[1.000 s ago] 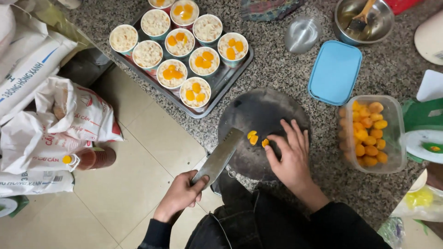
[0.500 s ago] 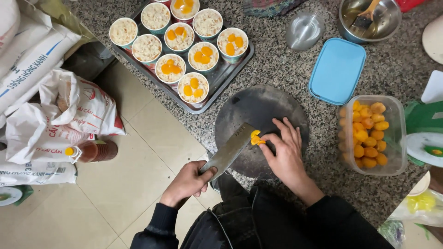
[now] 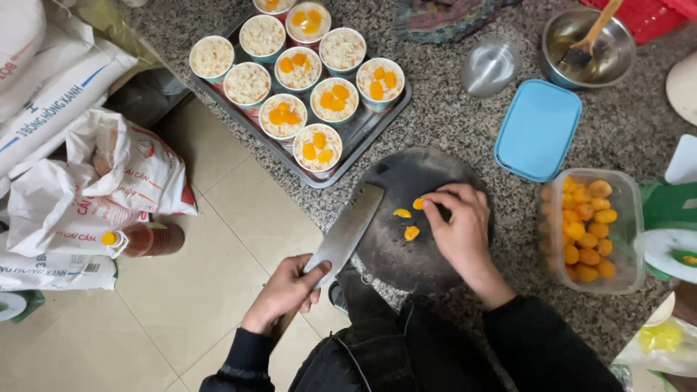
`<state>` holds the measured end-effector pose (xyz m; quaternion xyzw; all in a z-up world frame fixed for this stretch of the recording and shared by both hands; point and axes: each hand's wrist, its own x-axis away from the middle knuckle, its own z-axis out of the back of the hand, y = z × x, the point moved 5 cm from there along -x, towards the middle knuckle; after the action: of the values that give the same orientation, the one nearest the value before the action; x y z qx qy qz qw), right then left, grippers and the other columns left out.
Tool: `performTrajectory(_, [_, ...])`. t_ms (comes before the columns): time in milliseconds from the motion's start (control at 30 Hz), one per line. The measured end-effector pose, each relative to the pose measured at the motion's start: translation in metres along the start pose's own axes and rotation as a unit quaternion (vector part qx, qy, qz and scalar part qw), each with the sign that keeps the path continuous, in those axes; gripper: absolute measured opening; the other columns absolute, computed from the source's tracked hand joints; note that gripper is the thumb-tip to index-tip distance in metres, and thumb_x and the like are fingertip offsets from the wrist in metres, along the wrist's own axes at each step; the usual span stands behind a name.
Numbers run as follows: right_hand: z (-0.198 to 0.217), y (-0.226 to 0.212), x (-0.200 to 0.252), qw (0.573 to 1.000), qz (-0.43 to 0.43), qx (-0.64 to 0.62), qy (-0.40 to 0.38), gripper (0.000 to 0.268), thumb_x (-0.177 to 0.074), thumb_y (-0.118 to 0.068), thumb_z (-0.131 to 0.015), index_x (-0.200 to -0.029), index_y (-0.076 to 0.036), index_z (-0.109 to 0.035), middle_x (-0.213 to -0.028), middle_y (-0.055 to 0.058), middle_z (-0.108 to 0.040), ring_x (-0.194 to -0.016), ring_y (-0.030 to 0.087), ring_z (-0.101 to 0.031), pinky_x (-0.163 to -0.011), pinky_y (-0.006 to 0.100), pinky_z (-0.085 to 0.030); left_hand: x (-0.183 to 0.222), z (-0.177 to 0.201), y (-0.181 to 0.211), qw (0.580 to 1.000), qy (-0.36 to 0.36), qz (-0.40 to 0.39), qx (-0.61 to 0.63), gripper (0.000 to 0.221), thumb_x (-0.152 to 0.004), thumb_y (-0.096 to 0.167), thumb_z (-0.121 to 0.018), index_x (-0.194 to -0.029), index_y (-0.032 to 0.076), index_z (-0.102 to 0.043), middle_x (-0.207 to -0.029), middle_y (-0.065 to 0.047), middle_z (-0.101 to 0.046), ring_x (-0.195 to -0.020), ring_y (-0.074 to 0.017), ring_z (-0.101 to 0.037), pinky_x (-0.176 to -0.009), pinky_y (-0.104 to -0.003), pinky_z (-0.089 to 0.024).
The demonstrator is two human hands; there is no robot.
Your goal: Slicing small yellow fruits and placing them as decorative toppings on individual dessert cups.
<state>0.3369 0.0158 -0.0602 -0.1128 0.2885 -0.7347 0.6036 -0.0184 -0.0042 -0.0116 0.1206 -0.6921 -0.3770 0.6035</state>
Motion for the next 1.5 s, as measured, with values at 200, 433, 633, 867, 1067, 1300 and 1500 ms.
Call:
performTrajectory(200, [-0.007, 0.006, 0.007, 0.988, -0.069, 0.080, -0.111, 0.016, -0.100, -0.044, -0.082, -0.103, -0.031, -0.091, -0.121, -0.002, -0.073, -0.126, 0.032, -0.065, -0.107, 0.053, -0.050, -0.007, 0.023, 0.006, 0.992, -0.006, -0.011, -0.124, 0.027, -0.103, 0.021, -0.073, -0.084, 0.002, -0.076, -0.051, -0.015, -0.065, -0.036, -0.0187, -0.059, -0.039, -0.029, -0.053])
performTrajectory(433, [-0.017, 0.003, 0.014, 0.985, -0.100, 0.054, -0.133, 0.017, -0.103, -0.042, -0.080, -0.111, -0.032, -0.091, -0.127, 0.000, -0.071, -0.131, 0.034, -0.062, -0.110, 0.054, -0.048, -0.019, 0.001, 0.009, 0.989, -0.057, -0.027, -0.135, 0.027, -0.102, 0.021, -0.073, -0.082, 0.003, -0.075, -0.051, -0.014, -0.066, -0.036, -0.0176, -0.060, -0.038, -0.029, -0.054])
performTrajectory(633, [-0.009, -0.003, 0.011, 0.983, -0.126, 0.011, -0.133, 0.014, -0.104, -0.039, -0.081, -0.109, -0.031, -0.092, -0.127, 0.003, -0.069, -0.133, 0.037, -0.060, -0.113, 0.055, -0.045, -0.026, -0.007, 0.001, 0.987, -0.098, -0.030, -0.124, 0.028, -0.102, 0.023, -0.073, -0.084, 0.002, -0.075, -0.053, -0.015, -0.066, -0.037, -0.0183, -0.060, -0.039, -0.031, -0.055])
performTrajectory(867, [0.021, -0.013, -0.027, 0.992, -0.113, -0.044, -0.017, 0.018, -0.107, -0.031, -0.083, -0.116, -0.017, -0.090, -0.117, 0.012, -0.069, -0.107, 0.036, -0.070, -0.091, 0.048, -0.057, -0.015, 0.008, 0.016, 0.993, -0.092, 0.011, -0.066, 0.026, -0.109, 0.027, -0.071, -0.100, 0.003, -0.076, -0.058, -0.014, -0.066, -0.041, -0.0174, -0.056, -0.047, -0.031, -0.051])
performTrajectory(1067, [-0.023, -0.074, -0.118, 0.997, 0.032, -0.067, 0.011, 0.016, -0.104, -0.031, -0.086, -0.113, -0.018, -0.091, -0.110, 0.010, -0.069, -0.100, 0.030, -0.072, -0.092, 0.046, -0.053, -0.016, 0.073, 0.043, 0.999, 0.036, 0.008, -0.005, 0.031, -0.114, 0.029, -0.072, -0.093, 0.006, -0.065, -0.062, -0.013, -0.067, -0.042, -0.0185, -0.049, -0.047, -0.033, -0.040])
performTrajectory(1300, [-0.139, -0.137, -0.243, 0.997, 0.072, -0.031, 0.010, 0.015, -0.099, -0.040, -0.088, -0.107, -0.027, -0.089, -0.113, 0.004, -0.070, -0.117, 0.040, -0.066, -0.107, 0.056, -0.050, -0.063, 0.135, 0.097, 0.988, 0.136, -0.076, 0.009, 0.033, -0.106, 0.028, -0.071, -0.092, -0.001, -0.076, -0.052, -0.018, -0.067, -0.034, -0.0225, -0.061, -0.037, -0.035, -0.054])
performTrajectory(1500, [-0.180, -0.166, -0.284, 0.995, 0.048, 0.023, -0.081, 0.011, -0.099, -0.041, -0.082, -0.098, -0.032, -0.086, -0.115, 0.000, -0.066, -0.123, 0.035, -0.060, -0.105, 0.054, -0.047, -0.085, 0.149, 0.135, 0.982, 0.175, -0.061, -0.028, 0.031, -0.106, 0.026, -0.066, -0.090, 0.001, -0.077, -0.052, -0.013, -0.067, -0.035, -0.0193, -0.061, -0.039, -0.032, -0.055])
